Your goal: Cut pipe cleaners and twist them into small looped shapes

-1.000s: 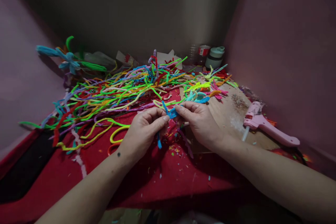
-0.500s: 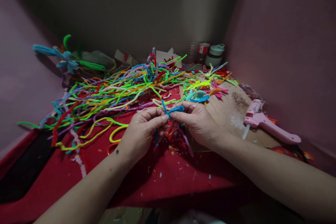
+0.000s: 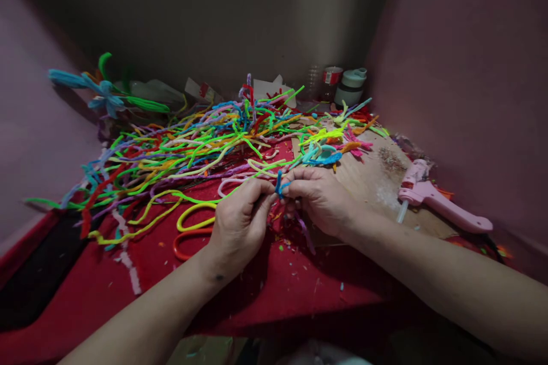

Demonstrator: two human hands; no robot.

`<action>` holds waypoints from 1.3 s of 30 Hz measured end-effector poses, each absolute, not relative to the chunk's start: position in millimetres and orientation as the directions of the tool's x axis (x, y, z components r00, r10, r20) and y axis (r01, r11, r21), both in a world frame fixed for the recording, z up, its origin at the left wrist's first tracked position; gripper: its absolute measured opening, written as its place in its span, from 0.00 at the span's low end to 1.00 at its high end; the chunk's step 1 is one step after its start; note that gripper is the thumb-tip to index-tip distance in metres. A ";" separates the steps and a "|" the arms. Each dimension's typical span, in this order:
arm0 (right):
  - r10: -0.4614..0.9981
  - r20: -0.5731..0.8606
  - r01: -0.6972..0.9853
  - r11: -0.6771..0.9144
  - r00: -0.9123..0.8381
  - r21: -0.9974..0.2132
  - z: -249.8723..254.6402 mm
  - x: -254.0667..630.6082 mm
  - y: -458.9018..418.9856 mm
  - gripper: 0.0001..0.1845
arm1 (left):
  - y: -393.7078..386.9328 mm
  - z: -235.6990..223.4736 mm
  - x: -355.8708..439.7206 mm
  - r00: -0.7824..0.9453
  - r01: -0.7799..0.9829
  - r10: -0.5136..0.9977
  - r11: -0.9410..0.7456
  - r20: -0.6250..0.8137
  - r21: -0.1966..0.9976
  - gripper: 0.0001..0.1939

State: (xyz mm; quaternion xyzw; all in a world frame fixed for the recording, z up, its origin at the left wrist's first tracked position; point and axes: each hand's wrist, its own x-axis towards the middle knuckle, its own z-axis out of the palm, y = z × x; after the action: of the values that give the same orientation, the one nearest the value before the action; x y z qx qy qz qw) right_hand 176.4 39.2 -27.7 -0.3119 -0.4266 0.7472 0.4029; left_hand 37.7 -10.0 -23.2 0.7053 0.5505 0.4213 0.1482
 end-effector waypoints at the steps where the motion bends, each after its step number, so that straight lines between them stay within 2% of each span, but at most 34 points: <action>1: 0.865 -0.134 -0.322 -0.318 -0.483 -0.892 -27.4 176.9 39.0 0.03 | -9.8 -24.8 38.1 0.054 0.682 0.892 -0.361 0.449 0.636 0.04; 4: 0.871 -0.153 -0.285 -0.312 -0.466 -0.906 -25.5 177.4 37.9 0.04 | -7.4 -25.9 38.3 0.053 0.687 0.905 -0.341 0.423 0.642 0.04; 8: 0.841 -0.179 -0.306 -0.372 -0.511 -0.876 -22.6 177.0 37.2 0.08 | -3.9 -20.0 35.5 0.005 0.506 0.965 -0.230 0.264 0.831 0.05; 10: 0.813 -0.168 -0.345 -0.411 -0.558 -0.844 -22.4 176.6 37.1 0.10 | -3.5 -16.9 33.8 0.002 0.438 0.975 -0.200 0.222 0.876 0.06; 15: 0.826 -0.157 -0.398 -0.417 -0.542 -0.817 -25.8 175.0 36.0 0.08 | -5.3 -15.4 33.8 0.027 0.426 0.980 -0.188 0.196 0.885 0.06; 21: 0.869 -0.127 -0.379 -0.335 -0.478 -0.862 -30.2 174.7 36.7 0.05 | -4.3 -20.3 34.8 0.055 0.499 0.957 -0.273 0.284 0.823 0.05; 24: 0.881 -0.092 -0.329 -0.268 -0.464 -0.906 -28.9 175.1 36.7 0.04 | -2.9 -18.6 34.6 -0.010 0.494 0.970 -0.206 0.243 0.844 0.05; 27: 0.892 -0.044 -0.311 -0.202 -0.449 -0.929 -27.0 175.1 36.0 0.06 | -1.8 -14.2 35.5 -0.075 0.365 0.993 -0.059 0.092 0.929 0.06; 30: 0.907 0.012 -0.334 -0.143 -0.420 -0.932 -27.3 175.0 35.9 0.08 | -0.9 -11.8 36.3 -0.032 0.180 0.999 0.043 -0.038 0.983 0.08; 35: 0.890 -0.050 -0.367 -0.238 -0.454 -0.899 -27.2 176.9 37.1 0.10 | 0.6 -11.6 35.0 0.129 -0.159 0.978 0.180 -0.161 0.971 0.07; 39: 0.883 -0.094 -0.343 -0.275 -0.460 -0.898 -22.2 179.8 38.3 0.10 | 1.7 -12.9 32.4 0.168 -0.178 0.974 0.184 -0.155 0.967 0.07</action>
State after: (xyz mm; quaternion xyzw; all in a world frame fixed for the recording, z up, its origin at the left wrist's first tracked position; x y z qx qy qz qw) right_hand 179.8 38.3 -22.2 -0.3102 -0.4347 0.7357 0.4167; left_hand 32.4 1.7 -12.9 0.4413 0.4507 0.4616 0.6237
